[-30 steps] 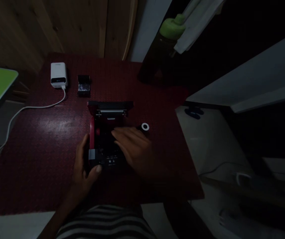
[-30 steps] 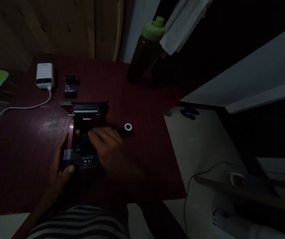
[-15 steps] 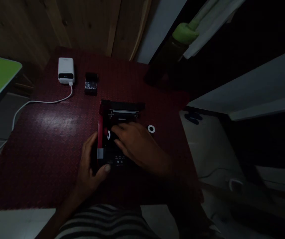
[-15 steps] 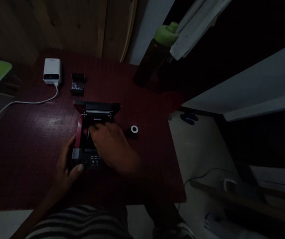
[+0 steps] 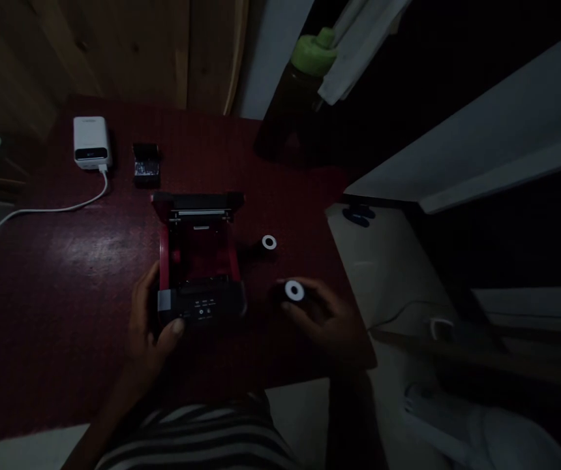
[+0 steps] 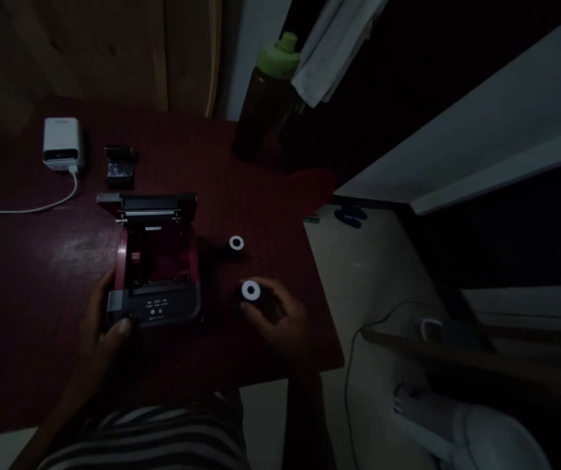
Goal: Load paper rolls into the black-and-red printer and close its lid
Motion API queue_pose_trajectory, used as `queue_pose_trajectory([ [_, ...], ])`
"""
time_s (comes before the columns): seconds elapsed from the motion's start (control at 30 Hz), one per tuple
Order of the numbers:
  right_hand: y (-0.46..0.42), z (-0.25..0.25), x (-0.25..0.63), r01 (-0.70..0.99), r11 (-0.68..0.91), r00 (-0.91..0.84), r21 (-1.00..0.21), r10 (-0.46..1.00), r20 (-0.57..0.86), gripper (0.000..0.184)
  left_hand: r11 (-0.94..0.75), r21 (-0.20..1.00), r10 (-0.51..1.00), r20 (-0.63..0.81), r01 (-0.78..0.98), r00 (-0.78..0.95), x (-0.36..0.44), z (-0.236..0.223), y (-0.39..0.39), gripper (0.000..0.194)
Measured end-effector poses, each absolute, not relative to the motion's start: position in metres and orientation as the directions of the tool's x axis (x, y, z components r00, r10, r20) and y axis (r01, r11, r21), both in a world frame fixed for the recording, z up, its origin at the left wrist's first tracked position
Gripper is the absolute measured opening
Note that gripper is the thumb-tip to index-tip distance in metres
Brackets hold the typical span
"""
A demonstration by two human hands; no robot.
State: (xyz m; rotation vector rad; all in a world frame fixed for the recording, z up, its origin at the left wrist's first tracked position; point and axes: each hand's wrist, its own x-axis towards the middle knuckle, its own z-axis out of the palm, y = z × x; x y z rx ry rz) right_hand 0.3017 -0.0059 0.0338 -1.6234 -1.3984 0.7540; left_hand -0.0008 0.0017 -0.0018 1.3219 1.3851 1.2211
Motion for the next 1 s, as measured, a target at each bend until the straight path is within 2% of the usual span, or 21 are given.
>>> queue_pose_trajectory([
  [0.1, -0.011, 0.002, 0.284, 0.412, -0.051, 0.134, -0.91, 0.991, 0.005, 0.029, -0.008, 0.988, 0.995, 0.023, 0.153, -0.101, 0.0, -0.001, 0.002, 0.083],
  [0.23, -0.013, -0.01, 0.271, 0.412, -0.032, 0.109, -0.911, 0.994, 0.015, 0.033, 0.037, 0.987, 0.993, -0.02, 0.157, -0.114, 0.0, 0.001, 0.0, 0.083],
  [0.4, -0.015, 0.005, 0.298, 0.368, -0.089, -0.007, -0.925, 0.995, -0.099, 0.06, -0.002, 0.986, 0.992, 0.024, 0.168, -0.124, -0.002, -0.005, 0.0, 0.084],
  [0.43, -0.011, 0.01, 0.306, 0.34, -0.108, -0.021, -0.934, 0.992, -0.122, 0.061, -0.019, 0.984, 0.992, 0.041, 0.175, -0.119, -0.003, -0.008, 0.0, 0.084],
  [0.5, 0.004, 0.018, 0.317, 0.297, -0.136, 0.018, -0.945, 0.99, -0.137, 0.049, -0.048, 0.979, 0.992, 0.069, 0.197, -0.102, -0.005, -0.012, 0.0, 0.085],
  [0.57, 0.028, 0.018, 0.321, 0.308, -0.134, 0.124, -0.942, 0.987, -0.1, 0.037, -0.075, 0.975, 0.991, 0.095, 0.208, -0.089, -0.006, -0.014, 0.0, 0.083],
  [0.63, 0.057, 0.009, 0.316, 0.361, -0.092, 0.205, -0.928, 0.979, -0.017, 0.043, -0.098, 0.973, 0.99, 0.116, 0.209, -0.075, -0.006, -0.014, 0.001, 0.081],
  [0.7, 0.081, -0.005, 0.308, 0.398, -0.056, 0.208, -0.916, 0.978, 0.03, 0.049, -0.112, 0.97, 0.989, 0.129, 0.216, -0.065, -0.006, -0.014, 0.001, 0.08],
  [0.83, 0.099, -0.02, 0.296, 0.441, -0.023, 0.193, -0.897, 0.979, 0.07, 0.032, -0.113, 0.964, 0.987, 0.136, 0.239, -0.081, -0.004, -0.013, 0.002, 0.081],
  [0.9, 0.092, -0.007, 0.297, 0.445, -0.017, 0.189, -0.895, 0.979, 0.076, 0.028, -0.114, 0.962, 0.987, 0.137, 0.246, -0.078, -0.004, -0.014, 0.002, 0.081],
  [1.0, 0.071, 0.043, 0.303, 0.495, 0.079, 0.091, -0.865, 0.986, 0.142, 0.03, -0.143, 0.96, 0.984, 0.164, 0.241, -0.069, -0.004, -0.014, 0.002, 0.079],
])
